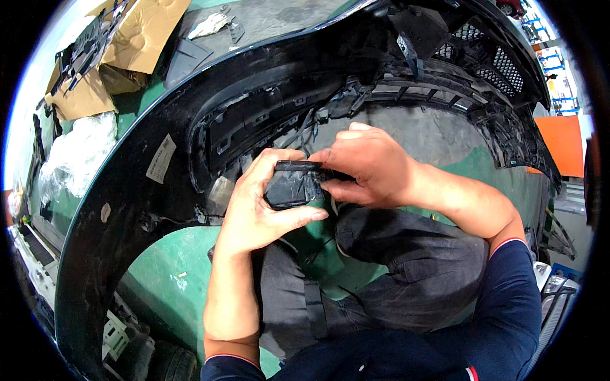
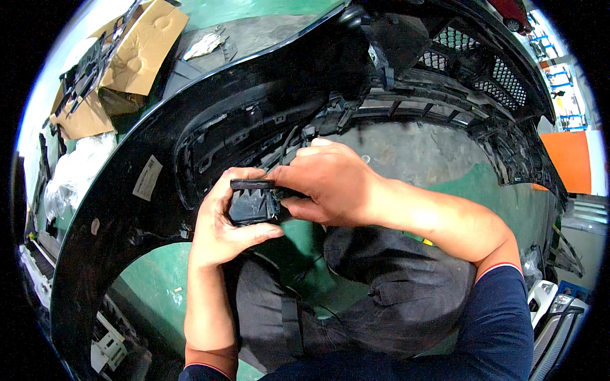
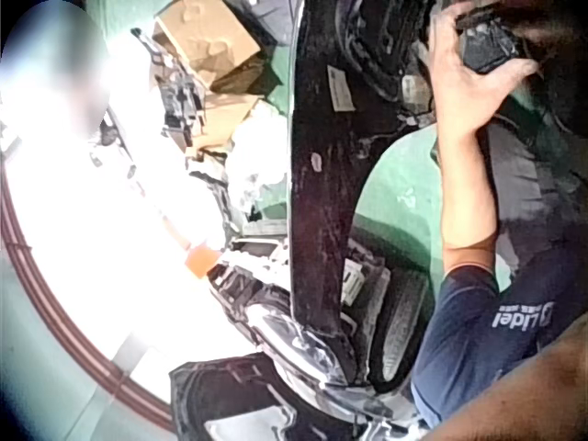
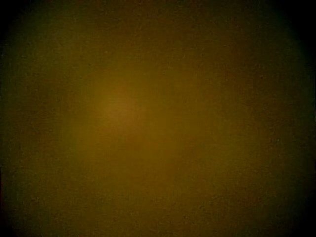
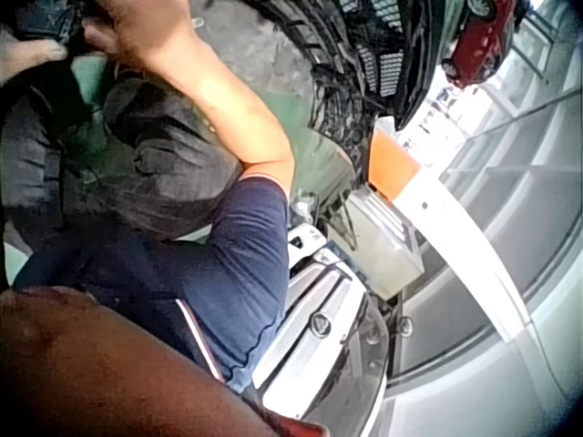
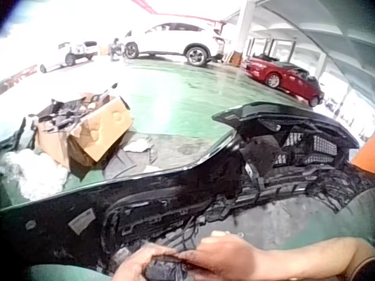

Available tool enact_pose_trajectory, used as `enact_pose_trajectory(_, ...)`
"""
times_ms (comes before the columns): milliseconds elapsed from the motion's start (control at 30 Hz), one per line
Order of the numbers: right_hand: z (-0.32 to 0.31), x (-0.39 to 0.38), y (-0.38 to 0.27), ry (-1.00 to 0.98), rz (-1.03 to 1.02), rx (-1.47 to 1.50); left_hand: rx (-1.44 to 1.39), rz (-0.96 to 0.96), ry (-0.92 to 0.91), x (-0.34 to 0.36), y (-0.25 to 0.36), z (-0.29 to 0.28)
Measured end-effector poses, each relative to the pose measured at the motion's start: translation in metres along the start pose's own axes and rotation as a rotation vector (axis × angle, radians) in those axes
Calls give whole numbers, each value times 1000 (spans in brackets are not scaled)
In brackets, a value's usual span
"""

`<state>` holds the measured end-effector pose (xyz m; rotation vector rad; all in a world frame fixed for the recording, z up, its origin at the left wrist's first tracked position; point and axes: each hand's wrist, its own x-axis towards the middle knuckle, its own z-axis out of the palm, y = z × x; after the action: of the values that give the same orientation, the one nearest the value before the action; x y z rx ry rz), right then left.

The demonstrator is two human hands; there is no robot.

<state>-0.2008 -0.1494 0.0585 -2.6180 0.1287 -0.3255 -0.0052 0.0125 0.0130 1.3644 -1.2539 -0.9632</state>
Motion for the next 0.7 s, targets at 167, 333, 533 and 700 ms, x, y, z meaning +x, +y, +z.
enact_pose_trajectory(167,0,0,-1,-27,6,-17,21,-49,49,-4,7,7)
enact_pose_trajectory(333,2,-2,-2,-54,-3,-33,11,-121,35,-5,13,9)
enact_pose_trajectory(533,0,2,-4,-79,-18,-49,-86,-139,29,-10,9,8)
enact_pose_trajectory(700,1,2,-4,-101,-7,-65,-74,-107,49,-9,10,8)
